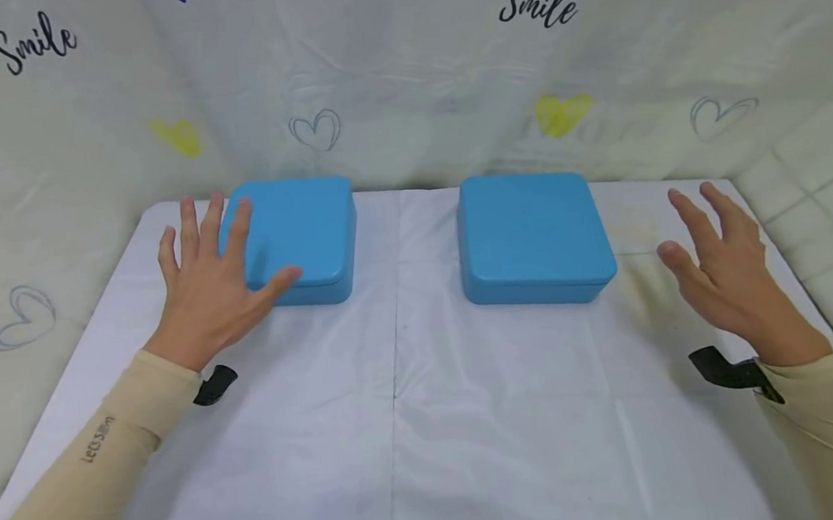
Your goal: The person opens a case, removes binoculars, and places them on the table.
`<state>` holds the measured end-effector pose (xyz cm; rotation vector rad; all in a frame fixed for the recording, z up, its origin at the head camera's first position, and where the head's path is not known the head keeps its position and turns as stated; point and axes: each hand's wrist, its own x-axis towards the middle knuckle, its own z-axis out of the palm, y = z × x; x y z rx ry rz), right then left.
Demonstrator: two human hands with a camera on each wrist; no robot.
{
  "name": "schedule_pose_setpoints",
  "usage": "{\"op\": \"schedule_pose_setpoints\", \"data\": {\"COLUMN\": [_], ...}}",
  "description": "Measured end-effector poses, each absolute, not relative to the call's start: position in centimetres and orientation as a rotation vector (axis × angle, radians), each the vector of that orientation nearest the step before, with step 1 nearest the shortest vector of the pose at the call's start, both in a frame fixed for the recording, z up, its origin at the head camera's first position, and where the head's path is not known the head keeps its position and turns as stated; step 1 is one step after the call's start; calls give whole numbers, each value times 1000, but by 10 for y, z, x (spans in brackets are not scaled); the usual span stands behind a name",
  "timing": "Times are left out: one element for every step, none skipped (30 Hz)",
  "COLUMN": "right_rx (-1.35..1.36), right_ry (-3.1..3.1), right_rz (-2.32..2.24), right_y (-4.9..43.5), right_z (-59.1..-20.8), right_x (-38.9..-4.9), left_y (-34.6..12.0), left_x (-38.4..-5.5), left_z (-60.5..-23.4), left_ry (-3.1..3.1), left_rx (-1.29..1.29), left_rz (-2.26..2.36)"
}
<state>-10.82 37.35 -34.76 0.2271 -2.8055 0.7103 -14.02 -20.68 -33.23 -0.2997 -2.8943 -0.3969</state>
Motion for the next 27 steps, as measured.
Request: {"op": "schedule_pose_setpoints", "data": {"right_rx": [225,223,221,217,210,210,203,197,192,187,185,182,175,170,170,166,167,174,182,192,200,199,202,202,197,202,206], "right_ry": [-2803,-2802,-2800,-2798,-2797,-2790,-2789,-2786,-2784,-2781,-2779,-2779,-2782,-2784,-2786,-2790,-2793,-2791,-2788,-2782,-2778,-2777,-2774,-2773,-2778,-2778,-2779], "right_rz": [716,715,716,721,725,734,740,749,761,772,781,788,793,798,804,808,812,815,820,827,833,838,842,849,858,872,885], "right_y": [372,370,369,367,366,364,362,360,359,357,354,352,350,348,347,345,343,342,340,339,337,336,335,334,333,332,331], "right_z": [-348,-348,-349,-349,-349,-349,-349,-349,-349,-349,-349,-348,-348,-348,-348,-348,-348,-348,-348,-348,-348,-348,-348,-348,-349,-349,-349], "right_x": [-109,-109,-110,-111,-112,-113,-114,-116,-117,-118,-120,-121,-121,-122,-123,-123,-124,-125,-127,-128,-129,-130,-131,-132,-132,-133,-134], "left_y": [-204,-201,-198,-195,-192,-189,-186,-183,-179,-176,-172,-169,-164,-159,-155,-150,-146,-141,-137,-134,-130,-126,-122,-118,-114,-110,-106], "left_x": [-141,-141,-142,-143,-144,-145,-147,-149,-151,-152,-153,-153,-154,-154,-155,-155,-155,-156,-156,-157,-158,-159,-160,-161,-162,-162,-163], "left_z": [-333,-334,-334,-334,-334,-334,-335,-335,-335,-335,-336,-336,-336,-335,-335,-334,-332,-331,-329,-328,-327,-326,-326,-326,-327,-329,-330], "left_ry": [-2896,-2895,-2892,-2888,-2881,-2873,-2863,-2853,-2845,-2840,-2835,-2833,-2835,-2834,-2832,-2828,-2822,-2815,-2809,-2806,-2805,-2808,-2812,-2816,-2819,-2820,-2815], "left_rx": [-302,-306,-309,-311,-313,-312,-314,-316,-319,-324,-329,-335,-342,-351,-362,-370,-376,-382,-387,-392,-397,-402,-408,-414,-419,-425,-435], "left_rz": [-409,-419,-431,-446,-464,-482,-500,-516,-533,-546,-555,-562,-567,-573,-583,-589,-593,-598,-606,-614,-619,-622,-623,-627,-631,-634,-639]}}
